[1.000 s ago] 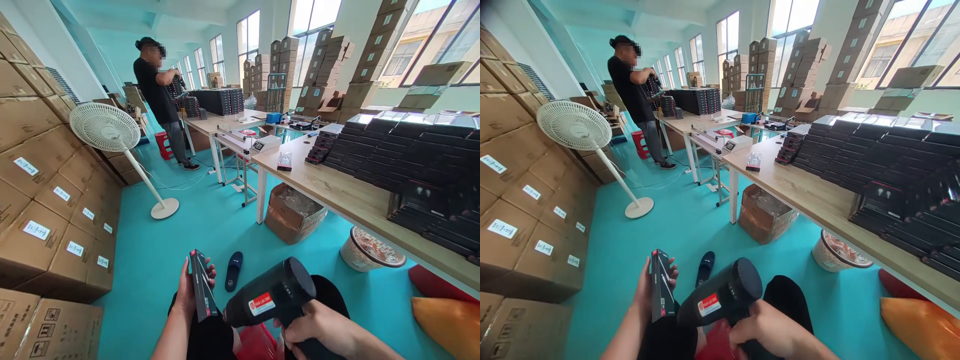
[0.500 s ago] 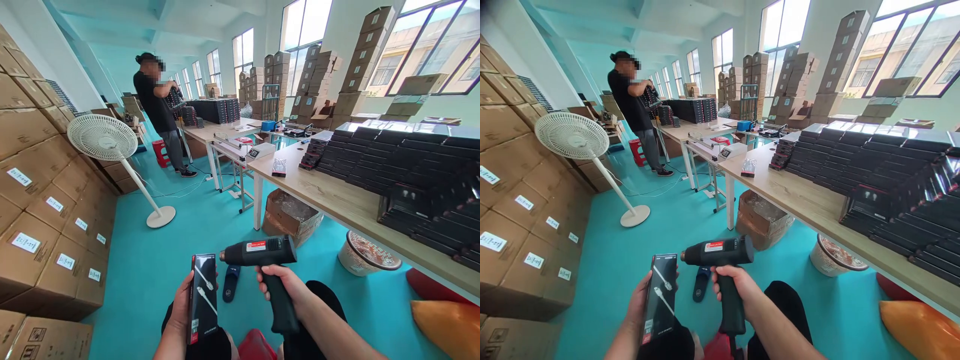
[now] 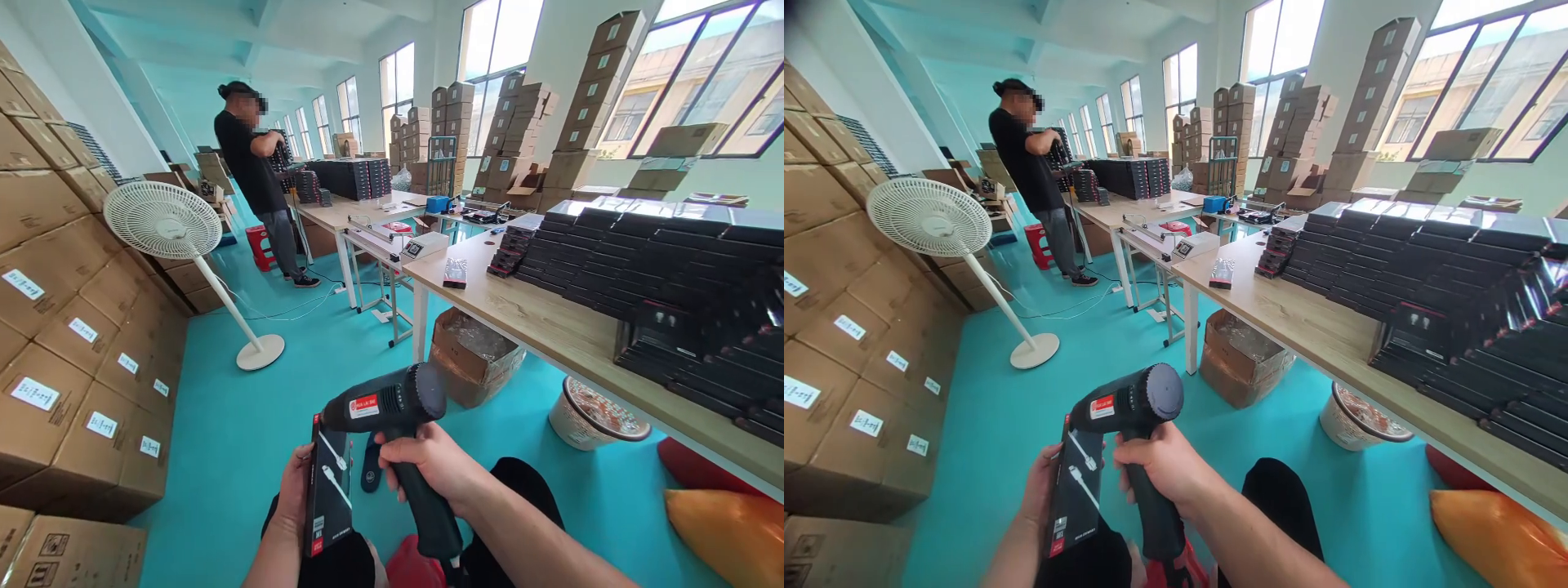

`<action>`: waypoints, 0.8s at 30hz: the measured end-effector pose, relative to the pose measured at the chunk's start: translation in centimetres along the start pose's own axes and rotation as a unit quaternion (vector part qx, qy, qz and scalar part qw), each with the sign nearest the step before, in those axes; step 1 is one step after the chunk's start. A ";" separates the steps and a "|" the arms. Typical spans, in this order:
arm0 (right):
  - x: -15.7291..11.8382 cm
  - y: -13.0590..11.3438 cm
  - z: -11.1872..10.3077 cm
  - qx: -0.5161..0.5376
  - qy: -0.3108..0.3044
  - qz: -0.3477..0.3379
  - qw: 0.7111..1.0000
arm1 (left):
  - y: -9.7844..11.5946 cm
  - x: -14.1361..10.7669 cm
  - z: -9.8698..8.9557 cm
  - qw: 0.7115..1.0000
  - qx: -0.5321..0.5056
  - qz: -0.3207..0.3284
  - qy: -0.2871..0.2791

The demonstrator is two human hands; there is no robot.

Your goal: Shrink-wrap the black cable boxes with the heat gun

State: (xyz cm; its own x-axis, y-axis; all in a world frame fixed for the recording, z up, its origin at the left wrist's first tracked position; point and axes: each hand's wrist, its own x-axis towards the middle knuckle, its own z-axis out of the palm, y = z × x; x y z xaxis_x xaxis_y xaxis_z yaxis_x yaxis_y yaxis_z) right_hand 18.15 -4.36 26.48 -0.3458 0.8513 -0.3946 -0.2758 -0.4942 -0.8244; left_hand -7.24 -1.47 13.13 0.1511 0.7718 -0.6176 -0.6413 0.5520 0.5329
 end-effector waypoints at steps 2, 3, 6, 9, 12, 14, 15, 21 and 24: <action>0.2 -0.2 -0.4 -0.011 0.036 -0.005 0.999 | 0.1 0.0 0.0 1.000 0.017 0.002 -0.006; 0.3 -0.3 -0.7 -0.011 0.048 -0.005 0.999 | 0.1 0.0 0.1 1.000 0.021 0.004 -0.009; 0.5 -0.7 -0.8 -0.005 0.034 -0.002 0.999 | 0.0 -0.2 0.7 1.000 0.011 0.007 -0.005; 0.0 -0.9 -0.3 -0.001 0.022 -0.010 1.000 | -0.1 -0.2 1.4 1.000 -0.011 0.016 -0.003; -1.5 -0.9 -0.2 -0.073 -0.063 0.010 0.995 | 0.0 -0.2 1.8 0.998 -0.026 0.046 0.018; -2.6 -0.7 -0.8 -0.159 -0.167 0.038 0.972 | 0.3 -0.3 1.8 0.997 -0.049 0.059 0.015; -2.9 -0.6 -1.1 -0.195 -0.199 0.043 0.960 | 0.4 -0.3 1.7 0.996 -0.063 0.063 0.005; -2.2 0.0 -2.5 -0.144 0.005 0.001 0.990 | 0.8 -0.3 1.6 0.994 -0.089 0.066 -0.024; -2.7 0.3 -3.4 -0.145 -0.079 0.030 0.986 | 0.9 0.1 1.5 0.992 -0.093 0.084 -0.018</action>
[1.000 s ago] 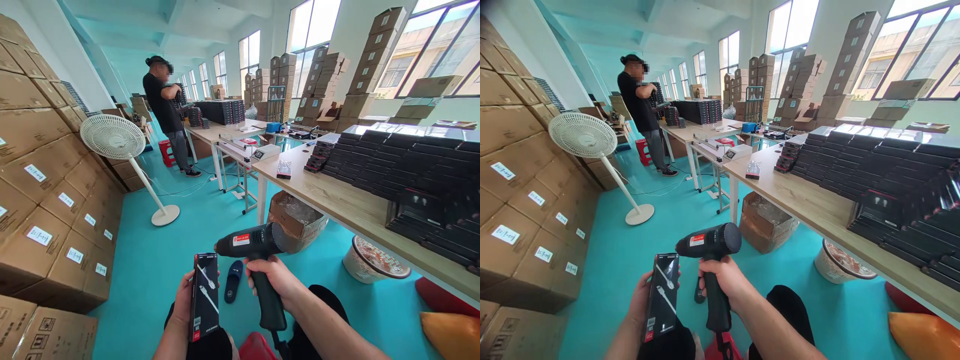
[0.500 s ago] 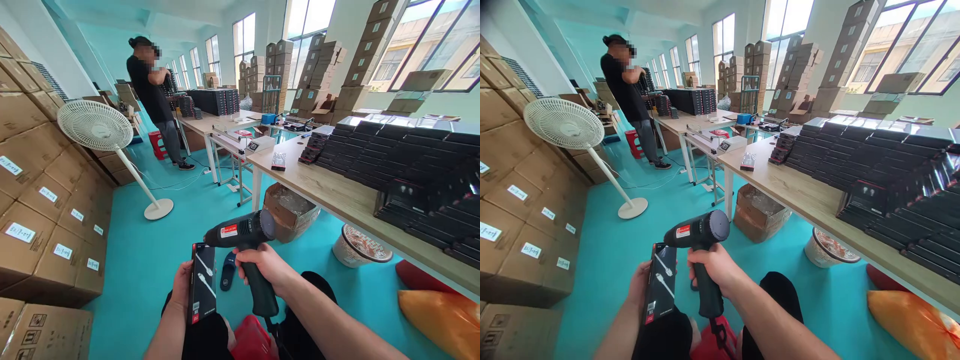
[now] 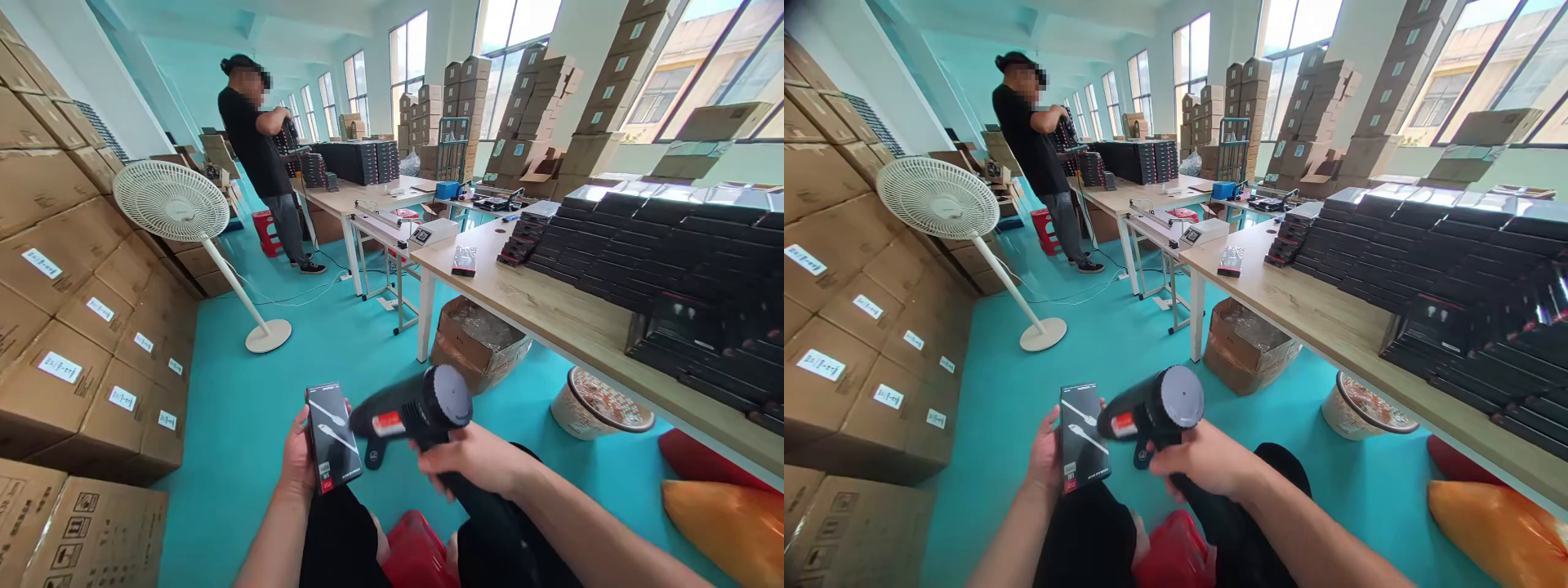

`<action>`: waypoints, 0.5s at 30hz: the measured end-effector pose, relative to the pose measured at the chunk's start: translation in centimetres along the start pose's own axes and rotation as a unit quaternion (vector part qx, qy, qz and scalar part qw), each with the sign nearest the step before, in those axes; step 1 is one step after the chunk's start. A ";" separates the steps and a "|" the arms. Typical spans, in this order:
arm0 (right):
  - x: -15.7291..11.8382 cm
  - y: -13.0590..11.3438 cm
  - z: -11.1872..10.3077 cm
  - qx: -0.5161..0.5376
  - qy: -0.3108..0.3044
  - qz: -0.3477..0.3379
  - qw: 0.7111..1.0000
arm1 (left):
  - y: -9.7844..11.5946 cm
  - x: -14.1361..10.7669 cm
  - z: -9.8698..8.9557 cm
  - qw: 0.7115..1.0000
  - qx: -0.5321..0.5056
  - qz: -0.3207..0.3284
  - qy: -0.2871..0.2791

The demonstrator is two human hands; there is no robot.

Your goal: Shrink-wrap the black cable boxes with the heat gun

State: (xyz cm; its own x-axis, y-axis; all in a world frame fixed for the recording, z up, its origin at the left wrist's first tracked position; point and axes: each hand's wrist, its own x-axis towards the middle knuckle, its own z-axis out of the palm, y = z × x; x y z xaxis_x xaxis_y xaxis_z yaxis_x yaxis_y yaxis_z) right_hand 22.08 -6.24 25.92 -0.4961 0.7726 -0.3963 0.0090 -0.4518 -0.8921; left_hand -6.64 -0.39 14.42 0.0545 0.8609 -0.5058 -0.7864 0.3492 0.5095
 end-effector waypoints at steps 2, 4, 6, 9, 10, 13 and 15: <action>-1.1 0.9 -0.4 0.010 -0.067 0.028 0.997 | 0.3 0.4 -0.2 0.999 -0.010 0.042 0.033; -2.0 2.1 -0.6 0.039 -0.032 0.035 0.998 | 0.8 0.9 -0.7 0.991 -0.029 0.094 0.093; -2.5 3.0 -0.3 0.058 0.054 0.018 0.997 | 1.1 1.3 -1.2 0.979 -0.054 0.128 0.147; -2.5 3.5 1.3 0.075 0.043 0.028 0.996 | 1.1 2.0 -1.7 0.969 -0.071 0.132 0.196; -2.4 3.4 1.9 0.083 0.009 0.030 0.996 | 1.1 2.2 -1.8 0.968 -0.066 0.123 0.206; -2.0 2.8 3.2 0.084 -0.022 -0.017 0.996 | 0.7 2.6 -1.7 0.970 -0.060 0.113 0.206; -1.8 2.2 3.2 0.073 0.042 -0.047 0.995 | 0.5 2.7 -1.7 0.973 -0.068 0.114 0.188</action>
State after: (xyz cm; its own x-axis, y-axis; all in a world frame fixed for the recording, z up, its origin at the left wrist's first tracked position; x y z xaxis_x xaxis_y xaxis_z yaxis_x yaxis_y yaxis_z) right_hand 20.17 -10.06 25.32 -0.4152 0.8458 -0.3350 -0.1629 -0.4314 -0.8873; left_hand -7.93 1.46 12.12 -0.3402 0.7051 -0.6222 -0.8273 0.0901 0.5545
